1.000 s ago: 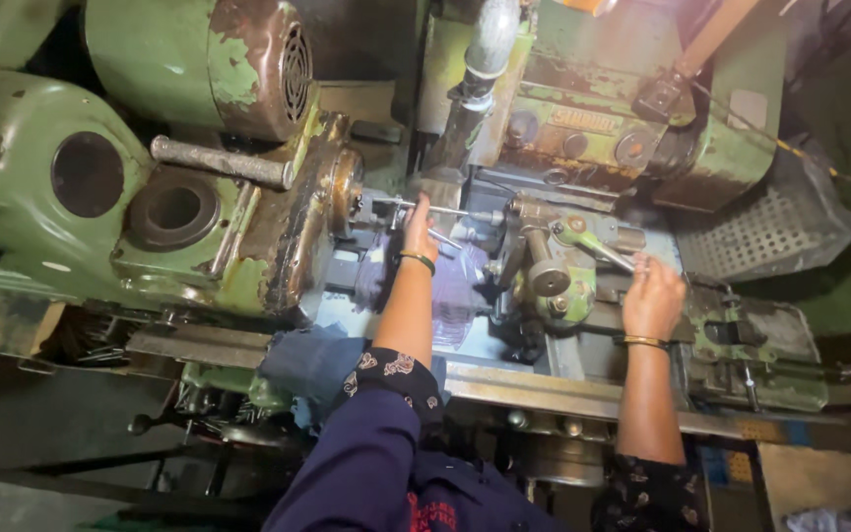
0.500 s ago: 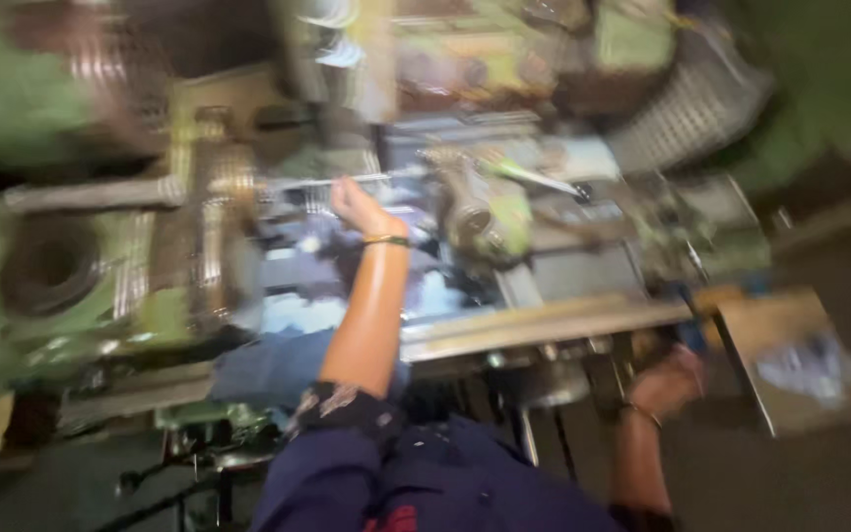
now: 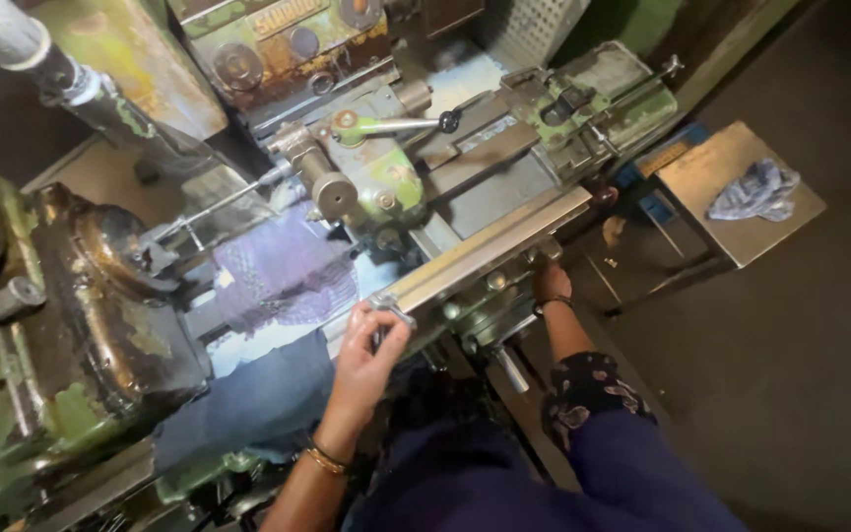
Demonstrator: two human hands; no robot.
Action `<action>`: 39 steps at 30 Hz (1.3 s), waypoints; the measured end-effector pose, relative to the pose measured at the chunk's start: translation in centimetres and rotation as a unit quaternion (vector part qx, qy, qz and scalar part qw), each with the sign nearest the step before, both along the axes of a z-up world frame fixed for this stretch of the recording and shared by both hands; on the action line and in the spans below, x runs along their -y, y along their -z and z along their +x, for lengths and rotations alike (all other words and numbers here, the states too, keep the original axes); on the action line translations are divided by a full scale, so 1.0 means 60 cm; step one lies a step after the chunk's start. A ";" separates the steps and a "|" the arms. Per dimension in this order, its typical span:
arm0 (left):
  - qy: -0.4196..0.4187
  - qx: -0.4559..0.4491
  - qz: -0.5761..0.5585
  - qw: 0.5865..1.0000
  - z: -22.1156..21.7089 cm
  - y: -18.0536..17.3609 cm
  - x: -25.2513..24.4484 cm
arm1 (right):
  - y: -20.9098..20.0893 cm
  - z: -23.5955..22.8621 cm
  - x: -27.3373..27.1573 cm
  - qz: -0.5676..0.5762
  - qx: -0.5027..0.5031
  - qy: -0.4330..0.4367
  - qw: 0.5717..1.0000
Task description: The person operates a metal lathe to machine small cylindrical metal rods. They repeatedly pick up a rod, insert it into the lathe chuck, engage the cutting tool, and then remove the finished piece to place it in a green bin. The process is repeated for multiple rods.
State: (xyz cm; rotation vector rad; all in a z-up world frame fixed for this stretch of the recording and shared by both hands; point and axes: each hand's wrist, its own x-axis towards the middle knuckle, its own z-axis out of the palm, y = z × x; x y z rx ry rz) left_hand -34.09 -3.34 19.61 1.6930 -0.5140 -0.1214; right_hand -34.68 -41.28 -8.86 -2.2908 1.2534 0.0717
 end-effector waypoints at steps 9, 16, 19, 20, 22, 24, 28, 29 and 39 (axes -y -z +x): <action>-0.059 -0.070 -0.031 0.995 -0.068 0.111 -0.053 | 0.000 -0.047 -0.024 -0.042 0.106 -0.032 0.993; -0.285 -0.069 -0.008 0.956 -0.154 0.182 -0.108 | 0.020 -0.140 -0.405 0.022 0.406 -0.114 0.906; -0.328 -0.086 0.015 0.941 -0.214 0.206 -0.138 | -0.018 -0.178 -0.537 0.561 0.329 0.006 0.759; -0.345 -0.075 0.020 0.935 -0.232 0.214 -0.144 | -0.036 -0.185 -0.559 0.629 0.323 -0.002 0.707; -0.374 -0.053 0.035 0.925 -0.264 0.228 -0.159 | -0.073 -0.212 -0.590 0.619 0.292 -0.084 0.724; -0.385 -0.076 -0.014 0.920 -0.287 0.239 -0.170 | -0.105 -0.231 -0.614 0.606 0.275 -0.133 0.734; -0.429 -0.082 -0.007 0.899 -0.340 0.245 -0.188 | -0.142 -0.279 -0.651 0.604 0.279 -0.147 0.732; -0.438 -0.082 -0.014 0.895 -0.350 0.242 -0.192 | -0.147 -0.288 -0.659 0.608 0.284 -0.147 0.727; -0.501 0.181 0.226 0.816 -0.453 0.208 -0.275 | -0.222 -0.335 -0.627 0.629 0.003 -0.381 0.677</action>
